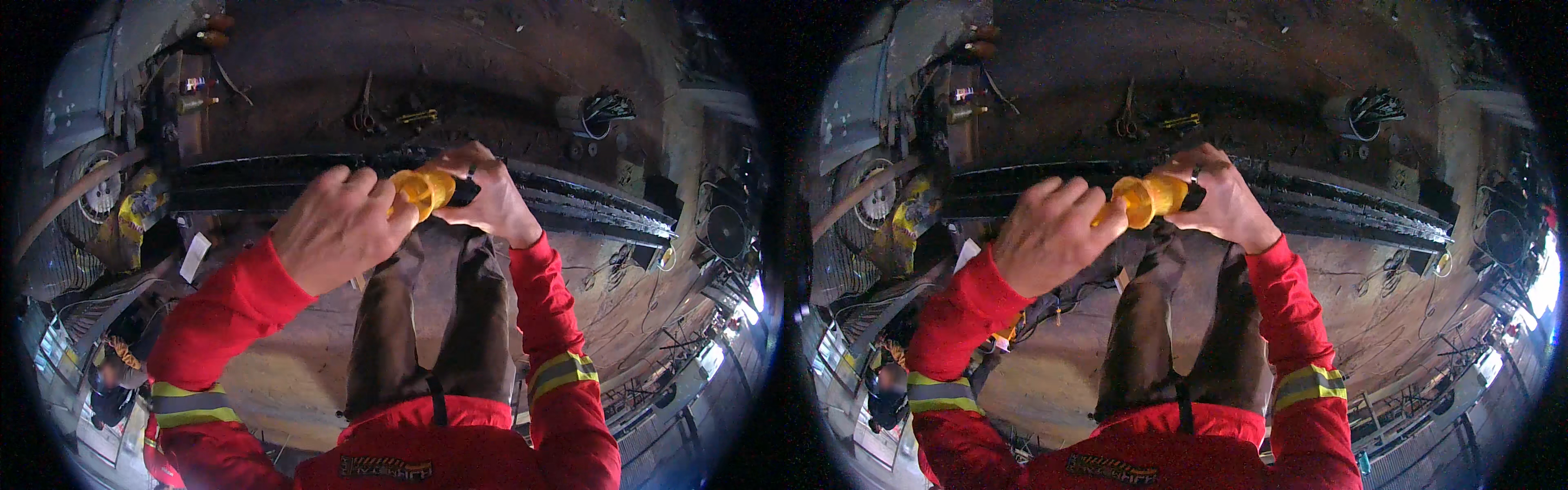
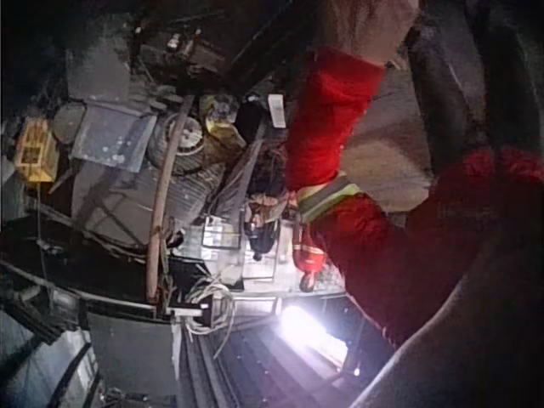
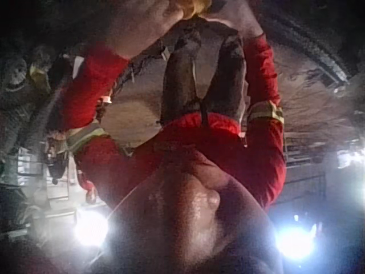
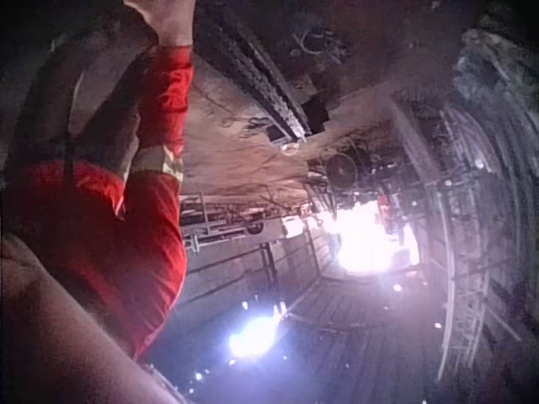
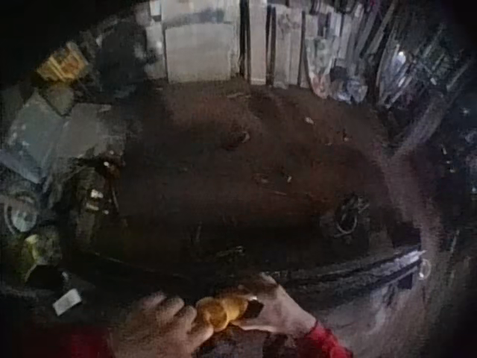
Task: The person applies a dark sealant to a curved metal seam using a yellow brush and a small yellow cup. They repeatedly dip the brush into the cup and spread the substance along the seam. Later, they pour more sealant from a can into the cup to continue the application.
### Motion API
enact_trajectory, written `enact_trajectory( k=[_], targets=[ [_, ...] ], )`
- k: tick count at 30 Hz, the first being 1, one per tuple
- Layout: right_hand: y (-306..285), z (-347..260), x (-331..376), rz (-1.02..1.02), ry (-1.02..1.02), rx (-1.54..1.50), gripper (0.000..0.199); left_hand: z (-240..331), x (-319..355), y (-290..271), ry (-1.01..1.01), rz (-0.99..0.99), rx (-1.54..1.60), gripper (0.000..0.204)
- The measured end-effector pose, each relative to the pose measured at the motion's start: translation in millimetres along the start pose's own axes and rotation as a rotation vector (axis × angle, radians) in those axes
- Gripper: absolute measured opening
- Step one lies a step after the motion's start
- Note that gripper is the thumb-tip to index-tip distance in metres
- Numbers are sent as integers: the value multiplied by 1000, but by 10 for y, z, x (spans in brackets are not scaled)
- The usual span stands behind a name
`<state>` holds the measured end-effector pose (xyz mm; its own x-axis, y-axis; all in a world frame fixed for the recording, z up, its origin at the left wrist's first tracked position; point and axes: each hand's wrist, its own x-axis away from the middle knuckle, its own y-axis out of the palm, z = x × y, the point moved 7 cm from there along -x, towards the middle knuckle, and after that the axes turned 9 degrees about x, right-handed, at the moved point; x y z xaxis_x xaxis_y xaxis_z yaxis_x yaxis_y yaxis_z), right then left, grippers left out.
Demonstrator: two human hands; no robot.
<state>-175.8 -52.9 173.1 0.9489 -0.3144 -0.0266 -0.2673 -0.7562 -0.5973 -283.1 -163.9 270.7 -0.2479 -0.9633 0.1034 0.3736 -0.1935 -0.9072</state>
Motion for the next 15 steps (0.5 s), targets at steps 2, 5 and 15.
enact_trajectory(
  k=[2, 5, 15],
  targets=[
    [132, -41, 94, -49, 19, -34, 53, 4, 60, 67, -14, -55, 48, 9],
    [156, -94, 149, -80, 30, 28, 53, -107, 77, 183, -51, -159, 222, 11],
    [-41, 255, 472, 18, 138, 44, 54, -591, 229, 716, -450, -11, 1232, 21]
  ],
)
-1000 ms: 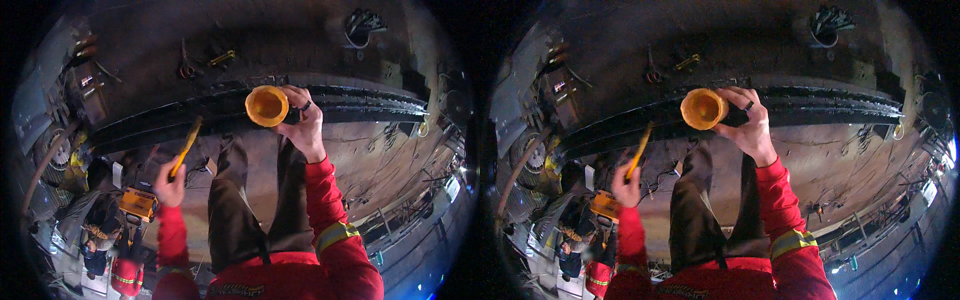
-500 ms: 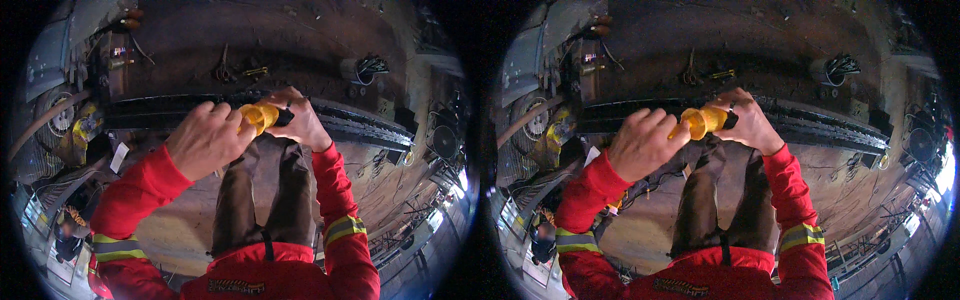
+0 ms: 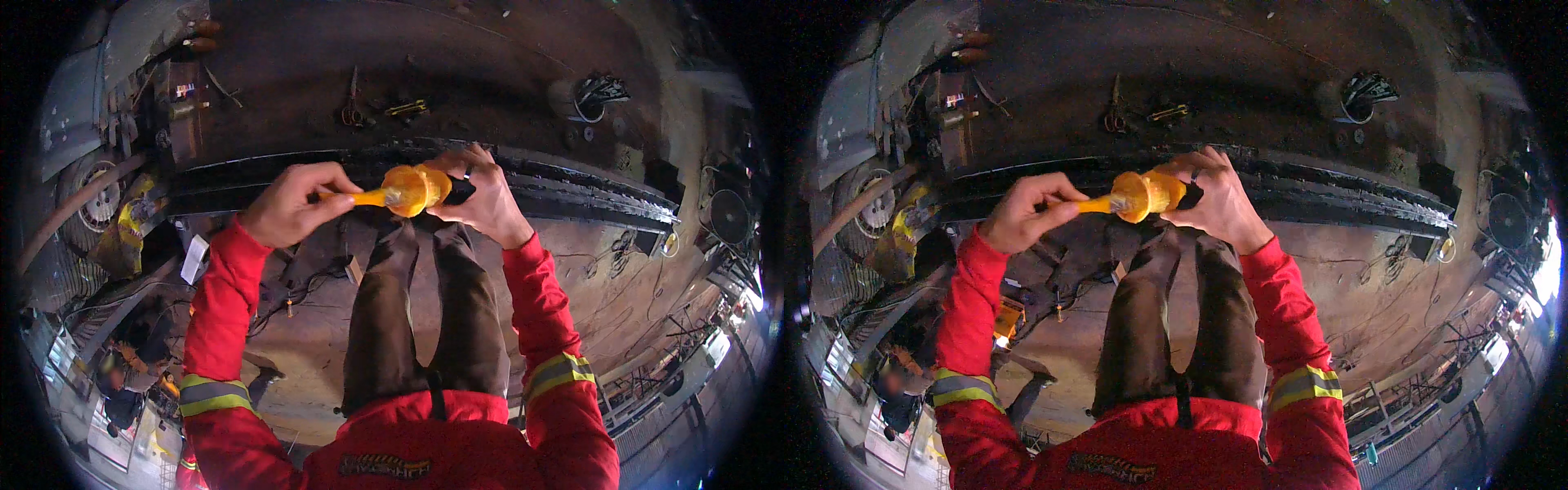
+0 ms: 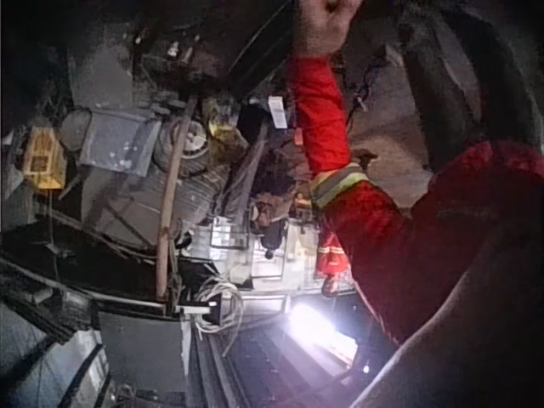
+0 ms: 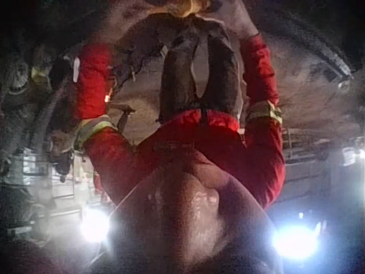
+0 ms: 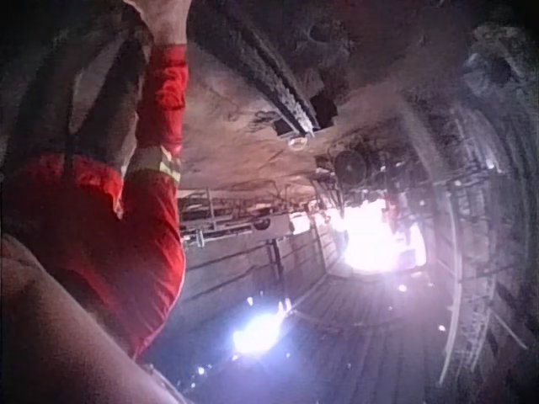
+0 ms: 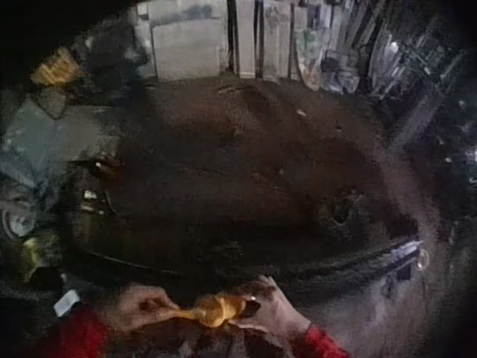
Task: The person applies a dark sealant to a curved metal seam using a yellow brush and a small yellow cup. They repeatedly dip the brush into the cup and spread the substance along the seam. Later, they pour more sealant from a can into the cup to continue the application.
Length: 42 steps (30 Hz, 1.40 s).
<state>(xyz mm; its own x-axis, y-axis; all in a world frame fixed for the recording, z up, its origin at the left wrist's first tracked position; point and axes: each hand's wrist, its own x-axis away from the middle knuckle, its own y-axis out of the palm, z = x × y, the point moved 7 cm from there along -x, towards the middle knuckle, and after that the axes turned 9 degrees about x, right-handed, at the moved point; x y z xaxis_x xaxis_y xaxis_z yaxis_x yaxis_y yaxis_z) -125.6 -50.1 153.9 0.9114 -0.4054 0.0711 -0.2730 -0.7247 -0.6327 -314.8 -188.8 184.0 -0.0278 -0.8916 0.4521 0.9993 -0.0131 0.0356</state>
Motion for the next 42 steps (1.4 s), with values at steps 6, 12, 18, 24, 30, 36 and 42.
enact_trajectory(
  k=[6, 12, 18, 24, 30, 36, 42],
  targets=[
    [-302, 285, 191, 110, 63, 45, 58, -333, 15, 168, -217, 91, 490, 20],
    [-540, 474, 373, 175, 126, 74, 60, -508, -113, 577, -151, 143, 800, 13],
    [-847, 625, 479, 271, 181, 74, 60, -379, -235, 865, -67, 123, 944, 15],
    [-1316, 710, 478, 407, 184, 9, 58, -268, -298, 980, -91, 172, 899, 17],
    [-1699, 1045, 448, 568, 247, -56, 68, 86, -106, 982, 68, 234, 1019, 16],
    [-1515, 1492, 619, 617, 458, -156, 64, 574, 157, 521, 290, 304, 930, 28],
    [-982, 1845, 975, 618, 575, -35, 65, 40, -11, 64, -45, 465, 339, 24]
  ],
)
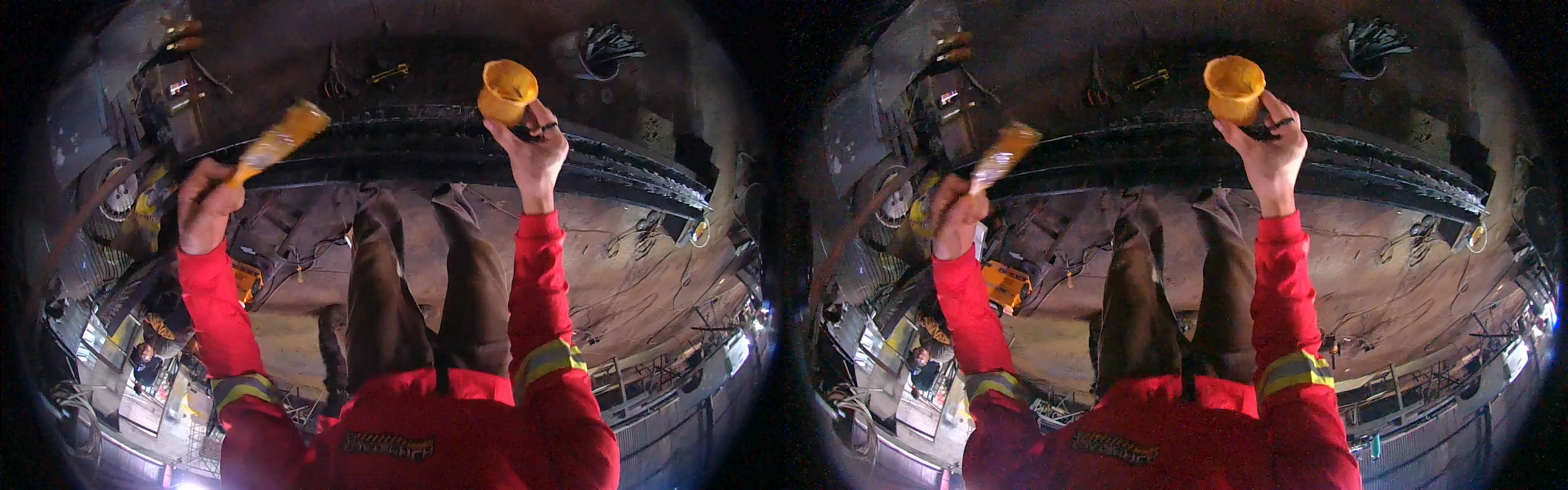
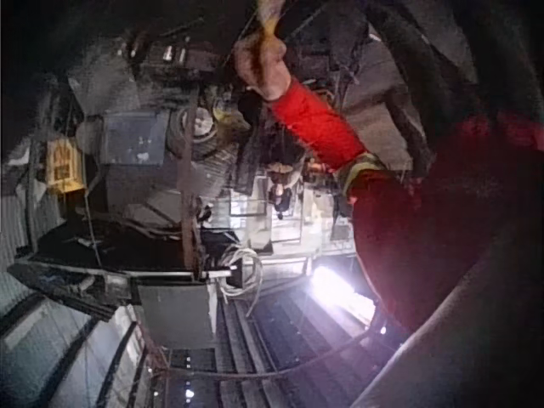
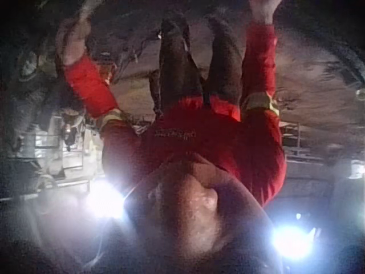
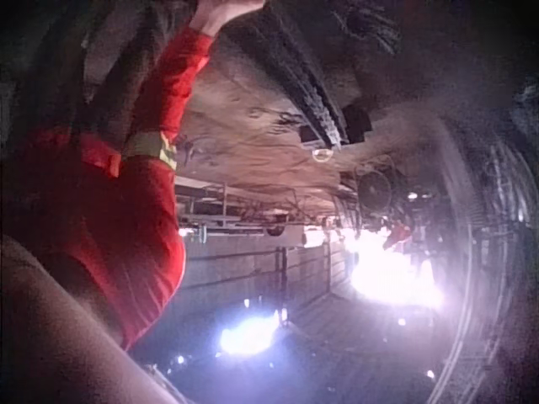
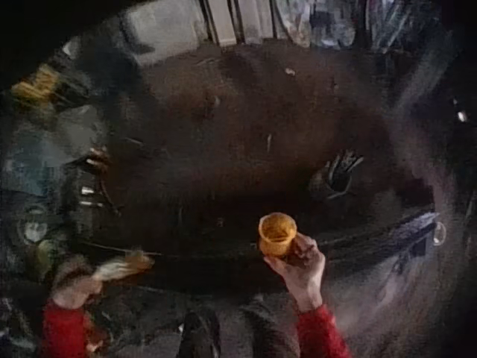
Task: The person applies a dark sealant to a curved metal seam using a yellow brush and a small yellow cup. They repeatedly dip the brush into the cup and spread the substance along the seam. Later, they pour more sealant from a can into the cup to continue the application.
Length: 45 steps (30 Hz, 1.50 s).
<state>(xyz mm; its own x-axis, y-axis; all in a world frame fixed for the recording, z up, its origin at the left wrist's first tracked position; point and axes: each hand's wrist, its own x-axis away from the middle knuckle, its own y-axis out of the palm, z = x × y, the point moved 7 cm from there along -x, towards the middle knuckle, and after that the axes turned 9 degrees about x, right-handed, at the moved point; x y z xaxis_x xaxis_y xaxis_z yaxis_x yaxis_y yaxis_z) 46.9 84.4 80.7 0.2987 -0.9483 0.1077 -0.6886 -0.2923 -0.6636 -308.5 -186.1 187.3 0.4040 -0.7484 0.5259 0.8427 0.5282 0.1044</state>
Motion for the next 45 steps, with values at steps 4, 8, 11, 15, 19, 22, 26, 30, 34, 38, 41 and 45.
enact_trajectory(
  k=[4, 8, 11, 15, 19, 22, 26, 30, 34, 38, 41, 45],
  targets=[
    [324, 364, 278, 52, 81, 14, 62, -843, -432, -80, -160, -152, -483, 21],
    [807, 712, 483, 105, 172, -144, 50, -1747, -798, -352, -201, -242, -633, 16],
    [1117, 779, 563, 154, 233, -282, 49, -2027, -1067, -473, -216, -274, -673, 14],
    [1366, 796, 621, 100, 182, -239, 55, -2262, -1272, -608, -224, -324, -762, 14],
    [1488, 843, 648, 145, 246, -325, 54, -2443, -1360, -514, -240, -424, -974, 16],
    [1577, 781, 634, 160, 258, -342, 53, -2453, -1311, -355, -151, -473, -1129, 14],
    [1632, 821, 668, 105, 193, -318, 54, -2117, -1248, -165, -180, -552, -1174, 12],
    [1641, 797, 672, 100, 233, -339, 55, -1995, -1318, -233, -124, -511, -1155, 14],
    [1671, 789, 655, 82, 258, -340, 57, -2179, -1174, -133, -124, -523, -1261, 13],
    [1668, 827, 629, 85, 273, -307, 57, -2067, -1204, -179, -102, -482, -1128, 12],
    [1716, 857, 642, 75, 324, -371, 56, -2227, -1321, -186, -116, -429, -1189, 12],
    [1739, 787, 600, 54, 287, -331, 56, -2412, -1330, 79, -80, -508, -1445, 12]
  ],
)
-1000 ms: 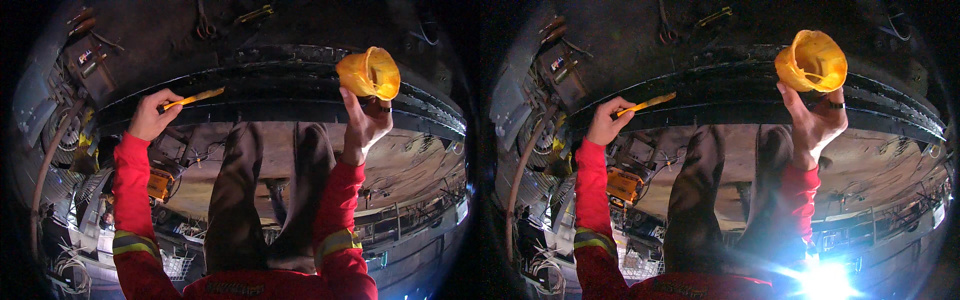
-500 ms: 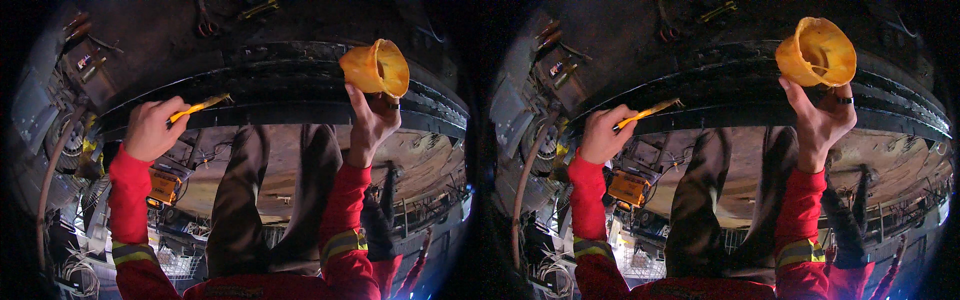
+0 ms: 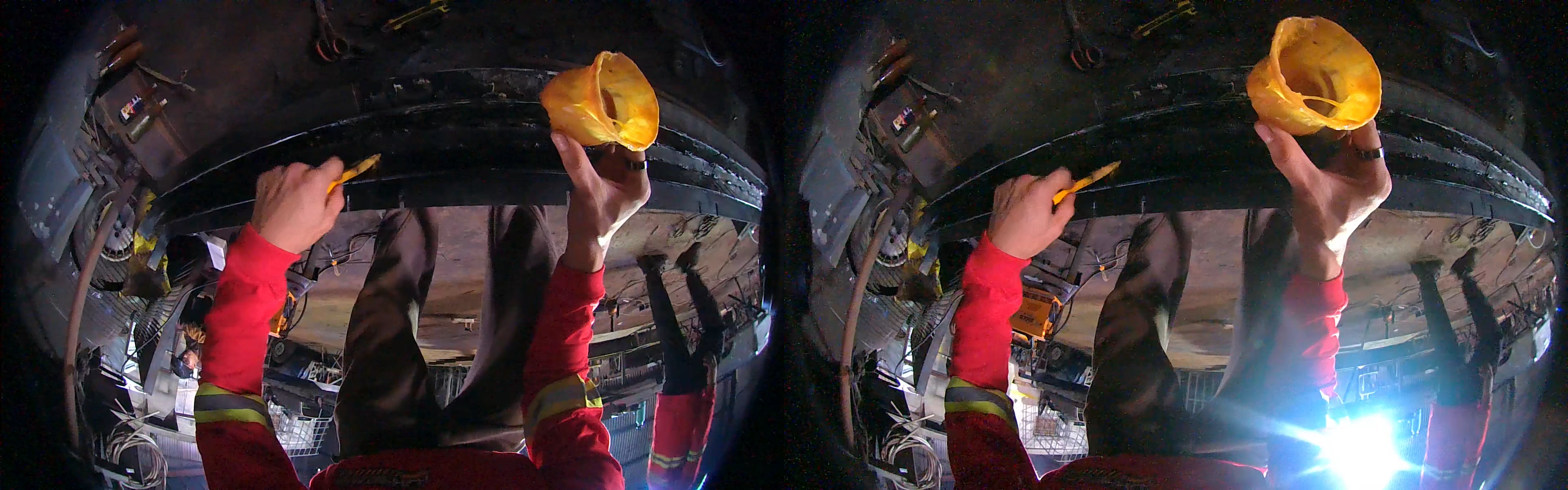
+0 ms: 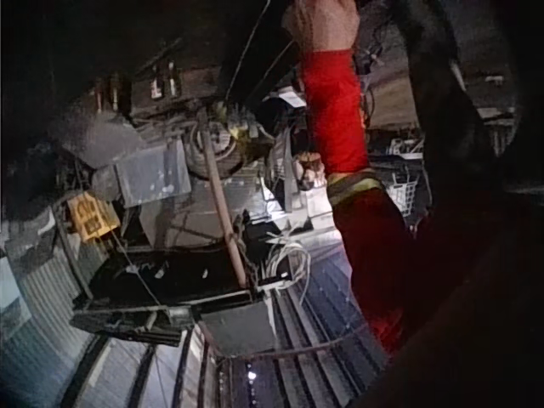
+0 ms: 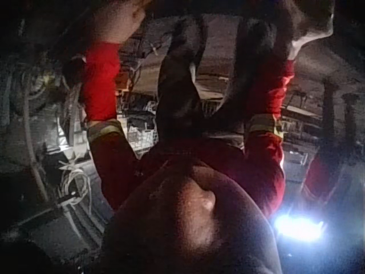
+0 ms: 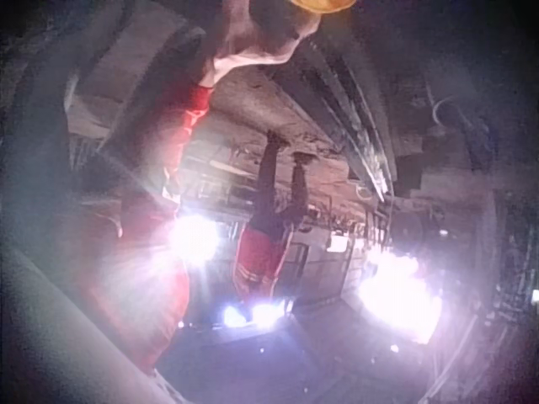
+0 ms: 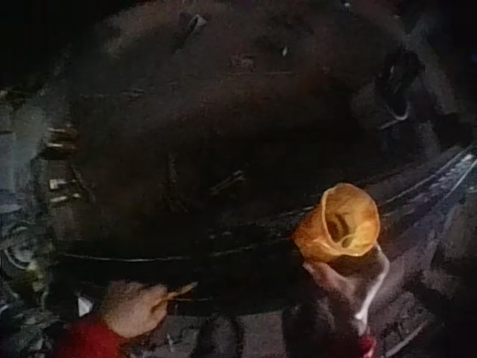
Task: The person applies a dark sealant to a curved metal seam using a yellow brush and a small yellow cup. They repeatedly dip the brush into the cup and spread the substance along the seam. Later, they pour more sealant from a can into the cup to continue the application.
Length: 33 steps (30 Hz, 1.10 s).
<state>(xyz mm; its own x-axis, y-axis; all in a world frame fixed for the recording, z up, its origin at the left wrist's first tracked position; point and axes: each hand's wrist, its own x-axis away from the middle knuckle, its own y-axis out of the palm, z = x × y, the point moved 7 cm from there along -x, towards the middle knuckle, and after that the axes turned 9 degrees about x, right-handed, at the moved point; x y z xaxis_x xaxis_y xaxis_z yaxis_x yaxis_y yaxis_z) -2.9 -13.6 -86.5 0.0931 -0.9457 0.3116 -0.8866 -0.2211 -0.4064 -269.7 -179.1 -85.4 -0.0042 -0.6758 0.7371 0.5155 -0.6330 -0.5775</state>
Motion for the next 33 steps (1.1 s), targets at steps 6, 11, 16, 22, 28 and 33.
enact_trajectory(
  k=[6, 11, 16, 22, 28, 33],
  targets=[
    [-16, 52, -40, -35, -39, 73, 57, 417, -283, -48, 73, -74, 129, 15],
    [-61, 76, -87, -24, -30, 40, 56, 175, -290, -75, 43, -25, 96, 15],
    [-81, 118, -86, -33, -26, 16, 56, 202, -252, -183, 70, -128, 409, 12],
    [-76, 62, -124, -38, -25, -3, 56, -8, -182, -183, -31, -34, 171, 12],
    [-94, 118, -138, 6, -35, -50, 55, 76, -26, -96, -172, -24, 127, 11],
    [-105, 93, -135, 26, -15, -115, 56, 93, 22, -19, -247, 3, 250, 10]
  ],
)
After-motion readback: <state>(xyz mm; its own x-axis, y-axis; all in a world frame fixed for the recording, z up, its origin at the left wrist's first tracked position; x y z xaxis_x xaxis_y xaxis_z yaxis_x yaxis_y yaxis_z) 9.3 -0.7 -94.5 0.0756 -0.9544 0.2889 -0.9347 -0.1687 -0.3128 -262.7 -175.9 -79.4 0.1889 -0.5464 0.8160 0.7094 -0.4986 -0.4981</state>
